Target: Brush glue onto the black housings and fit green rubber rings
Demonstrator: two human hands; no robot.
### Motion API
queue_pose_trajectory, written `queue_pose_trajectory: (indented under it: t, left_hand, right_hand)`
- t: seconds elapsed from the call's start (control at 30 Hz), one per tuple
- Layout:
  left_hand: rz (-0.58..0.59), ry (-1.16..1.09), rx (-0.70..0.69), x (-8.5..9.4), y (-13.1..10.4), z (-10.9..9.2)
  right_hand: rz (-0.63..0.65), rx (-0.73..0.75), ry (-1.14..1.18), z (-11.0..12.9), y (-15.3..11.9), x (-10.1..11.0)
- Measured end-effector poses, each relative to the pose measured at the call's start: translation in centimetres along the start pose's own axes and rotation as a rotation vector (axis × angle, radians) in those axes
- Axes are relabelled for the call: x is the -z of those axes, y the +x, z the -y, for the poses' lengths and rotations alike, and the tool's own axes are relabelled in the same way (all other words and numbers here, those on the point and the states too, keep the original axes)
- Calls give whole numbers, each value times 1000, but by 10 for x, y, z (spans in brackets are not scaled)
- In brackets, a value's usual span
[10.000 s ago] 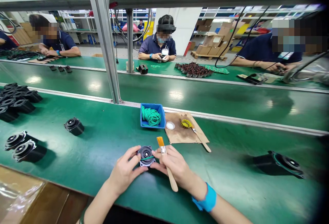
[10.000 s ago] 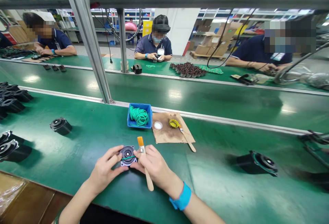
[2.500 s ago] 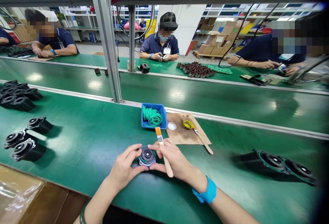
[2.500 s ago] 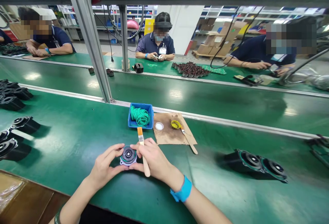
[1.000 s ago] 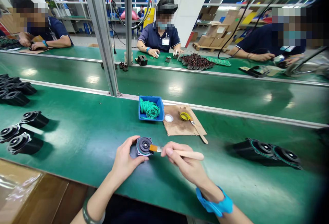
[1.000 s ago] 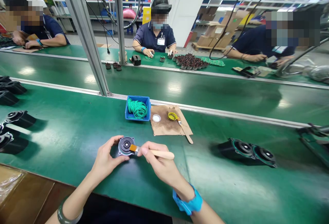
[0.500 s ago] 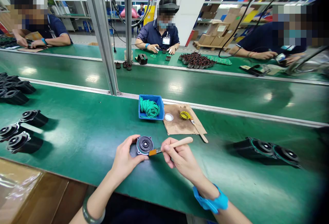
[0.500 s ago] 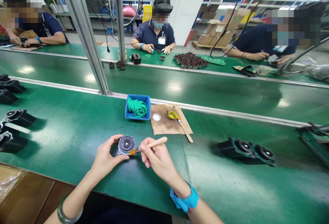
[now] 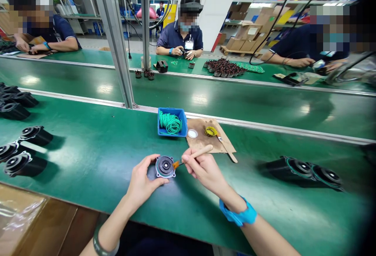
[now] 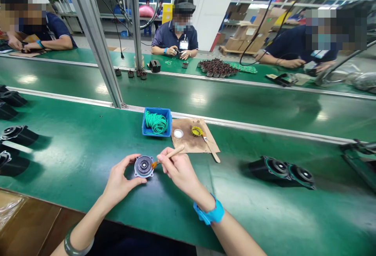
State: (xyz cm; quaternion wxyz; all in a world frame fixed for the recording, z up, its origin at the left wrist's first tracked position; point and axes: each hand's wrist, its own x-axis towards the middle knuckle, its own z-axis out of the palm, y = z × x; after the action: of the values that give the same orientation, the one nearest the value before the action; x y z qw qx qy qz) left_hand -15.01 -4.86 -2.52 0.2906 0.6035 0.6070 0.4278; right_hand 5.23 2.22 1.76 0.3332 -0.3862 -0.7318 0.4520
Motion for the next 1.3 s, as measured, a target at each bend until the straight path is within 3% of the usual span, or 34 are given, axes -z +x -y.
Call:
queue_pose_trajectory:
  t: [0.27,0.57,0.97,1.3]
  left_hand:
    - [15,-67,-73,-4,-3,-2]
    - [-37,-82,-44,-16,-8,-6]
    - [-155,115,-187,-35,-14,-12]
    - [-120,109,-137,-28,-7,-20]
  right_hand:
    - [-7,212,-188,11,13,2]
    - [31,344,-169,24,13,0]
    - [-75,299,-180,26,-14,-16]
    - [-73,519,-309,27,-36,-17]
